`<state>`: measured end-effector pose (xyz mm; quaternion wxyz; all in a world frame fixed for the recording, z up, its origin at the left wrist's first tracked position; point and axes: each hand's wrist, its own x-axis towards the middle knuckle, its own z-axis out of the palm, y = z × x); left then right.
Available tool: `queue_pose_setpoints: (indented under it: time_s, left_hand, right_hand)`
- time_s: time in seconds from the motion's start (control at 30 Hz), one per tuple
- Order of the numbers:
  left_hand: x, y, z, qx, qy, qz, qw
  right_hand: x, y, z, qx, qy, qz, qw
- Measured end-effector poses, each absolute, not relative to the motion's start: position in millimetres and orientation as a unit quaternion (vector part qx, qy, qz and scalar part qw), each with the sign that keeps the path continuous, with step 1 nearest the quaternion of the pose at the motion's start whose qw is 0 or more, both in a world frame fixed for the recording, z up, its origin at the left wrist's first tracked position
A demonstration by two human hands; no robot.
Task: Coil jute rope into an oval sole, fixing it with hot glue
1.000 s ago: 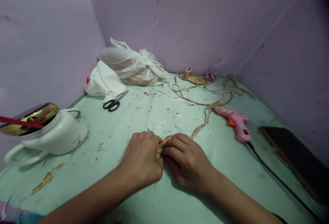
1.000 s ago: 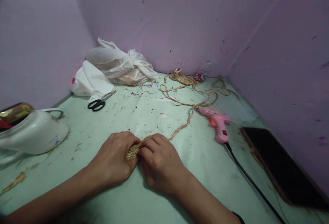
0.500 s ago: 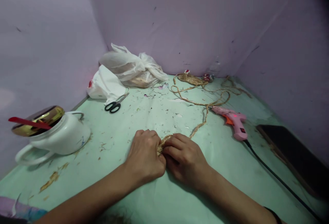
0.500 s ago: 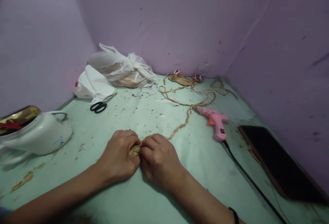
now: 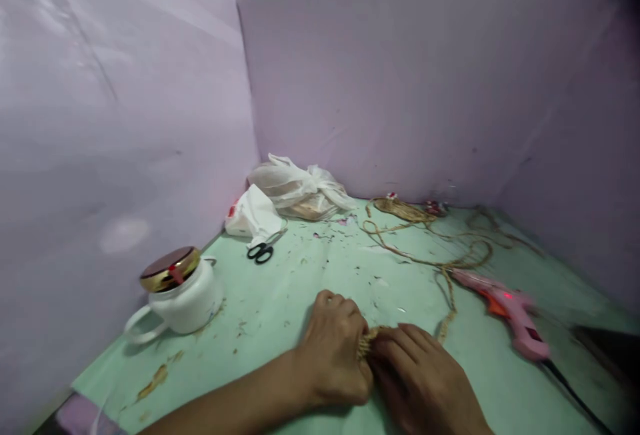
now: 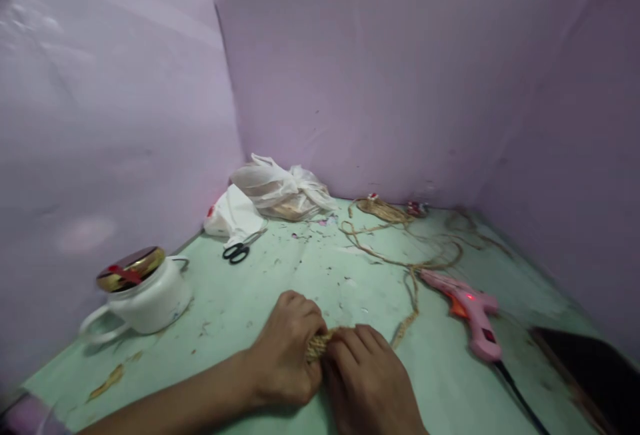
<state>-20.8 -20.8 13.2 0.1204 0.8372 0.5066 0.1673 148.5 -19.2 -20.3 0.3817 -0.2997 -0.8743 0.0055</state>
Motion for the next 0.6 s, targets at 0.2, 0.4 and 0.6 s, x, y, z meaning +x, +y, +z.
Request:
queue_pose_setpoints:
  time_s: [0.2, 0.4, 0.6]
  left_hand:
    - [-19.2, -3.0, 18.0, 0.829, 0.517, 0.123, 0.174]
    - [-23.0, -4.7, 12.5, 0.829, 0.503, 0.165, 0.181]
    - [-22.6, -4.1, 8.8, 0.827, 0.494, 0.179, 0.198]
  right_hand:
    - [168.8, -12.7, -6.8, -0.348, -0.851, 0.088, 0.384]
    - [156.8, -9.7, -10.6, -0.298, -0.881, 0.133, 0.343]
    - [150.0, -13.8, -12.6, -0.333, -0.86, 0.158, 0.352]
